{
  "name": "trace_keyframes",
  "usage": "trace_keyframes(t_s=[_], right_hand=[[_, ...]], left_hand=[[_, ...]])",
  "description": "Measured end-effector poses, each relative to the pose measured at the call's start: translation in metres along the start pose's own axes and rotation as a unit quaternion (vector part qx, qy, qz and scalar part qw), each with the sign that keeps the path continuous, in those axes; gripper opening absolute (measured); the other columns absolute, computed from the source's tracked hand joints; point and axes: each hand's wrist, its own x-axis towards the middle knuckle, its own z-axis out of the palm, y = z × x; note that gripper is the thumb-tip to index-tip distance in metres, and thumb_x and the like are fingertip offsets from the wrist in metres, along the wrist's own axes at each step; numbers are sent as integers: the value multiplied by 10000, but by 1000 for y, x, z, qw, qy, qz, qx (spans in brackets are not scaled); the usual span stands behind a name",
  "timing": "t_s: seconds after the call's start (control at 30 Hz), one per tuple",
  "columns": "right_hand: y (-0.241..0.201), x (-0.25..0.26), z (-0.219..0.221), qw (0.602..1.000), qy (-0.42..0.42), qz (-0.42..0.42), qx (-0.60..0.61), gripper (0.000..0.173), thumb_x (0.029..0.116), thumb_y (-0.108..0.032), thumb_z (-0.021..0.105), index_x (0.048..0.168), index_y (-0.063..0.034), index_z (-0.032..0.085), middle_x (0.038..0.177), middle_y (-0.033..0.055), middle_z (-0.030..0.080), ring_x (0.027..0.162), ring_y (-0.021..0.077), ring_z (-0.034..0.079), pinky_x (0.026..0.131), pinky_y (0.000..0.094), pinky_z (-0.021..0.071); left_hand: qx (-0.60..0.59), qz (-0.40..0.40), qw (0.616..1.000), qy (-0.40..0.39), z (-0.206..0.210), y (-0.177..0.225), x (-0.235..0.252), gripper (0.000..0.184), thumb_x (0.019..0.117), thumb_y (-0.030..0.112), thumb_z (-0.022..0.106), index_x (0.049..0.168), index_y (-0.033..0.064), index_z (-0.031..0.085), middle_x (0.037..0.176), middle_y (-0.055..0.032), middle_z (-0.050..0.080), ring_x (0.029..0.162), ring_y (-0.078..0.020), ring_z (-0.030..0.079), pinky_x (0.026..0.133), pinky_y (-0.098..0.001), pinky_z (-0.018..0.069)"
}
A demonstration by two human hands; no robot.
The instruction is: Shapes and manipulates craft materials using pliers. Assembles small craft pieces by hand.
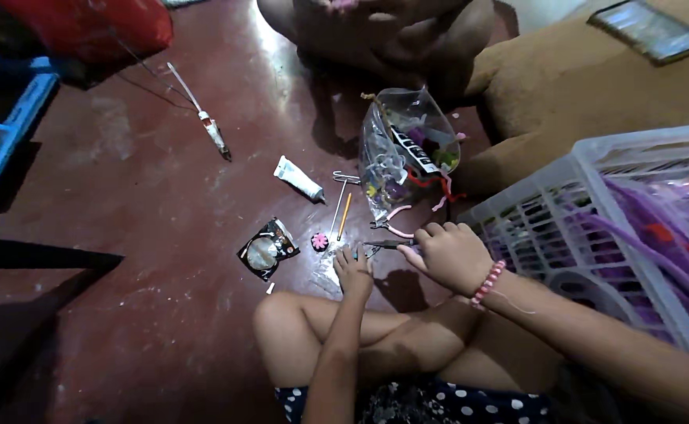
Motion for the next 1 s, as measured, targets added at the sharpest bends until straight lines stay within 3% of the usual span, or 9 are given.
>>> trace_keyframes(t_s=[0.07,0.13,0.2,0.27,0.43,0.7,0.8,0.87,1.0], right_hand=[[4,1,11,997,71,-20,14,473,1059,-265,536,1056,190,665,1041,394,662,1006,575,645,861,632,470],[8,3,23,991,123,-39,32,443,1041,-237,559,1013,191,673,987,394,668,953,587,655,826,650,483],[10,3,33,985,157,-54,44,434,1030,-225,564,989,193,674,950,389,668,920,584,662,795,651,491],[10,3,40,982,168,-66,60,424,1024,-216,563,989,192,675,933,383,668,913,583,662,784,654,491],[-3,-1,45,980,150,-77,109,427,1030,-203,543,1041,207,661,1000,397,664,956,593,653,817,663,480],[-9,-6,50,978,130,-50,158,423,1039,-195,520,1056,204,657,1028,393,662,986,578,652,844,655,477],[-10,-6,56,976,130,-43,167,411,1035,-188,530,1049,201,662,1028,391,665,980,576,658,841,656,487],[-11,-5,52,981,71,-17,180,427,1056,-202,514,1104,198,654,1087,394,654,1053,569,640,908,647,470],[-6,17,38,965,-205,71,145,577,1121,-351,357,1294,155,575,1330,367,576,1280,505,548,1065,601,394]], left_hand=[[-110,31,990,78,-2,3,-9,530,1053,199,482,1510,-60,416,1589,-403,209,1492,-583,147,1212,-629,66],[-324,8,934,150,-17,5,-23,475,1047,44,420,1472,-162,376,1546,-397,298,1449,-483,315,1191,-510,233],[-517,-35,840,163,-43,8,-37,399,1091,52,265,1393,-167,407,1317,-284,526,1125,-236,572,940,-326,468],[-590,5,793,155,-61,3,-50,331,1080,44,281,1223,-170,490,1031,-128,593,866,-85,616,771,-240,517],[-548,125,807,182,-79,0,-66,160,959,-97,484,1048,-180,588,861,-31,668,762,19,637,756,-166,533],[-553,127,795,215,-76,6,-72,100,922,-134,519,1008,-148,569,819,16,677,748,55,644,746,-136,536],[-523,117,817,215,-75,5,-72,126,942,-112,516,1014,-191,583,832,-30,655,742,58,618,737,-123,517],[-490,92,837,224,-75,4,-72,167,963,-90,509,1050,-216,574,869,-92,645,748,39,602,728,-125,499],[-453,19,842,291,-88,-26,-69,221,1005,-67,468,1126,-242,530,914,-150,624,745,-10,600,708,-158,502]])
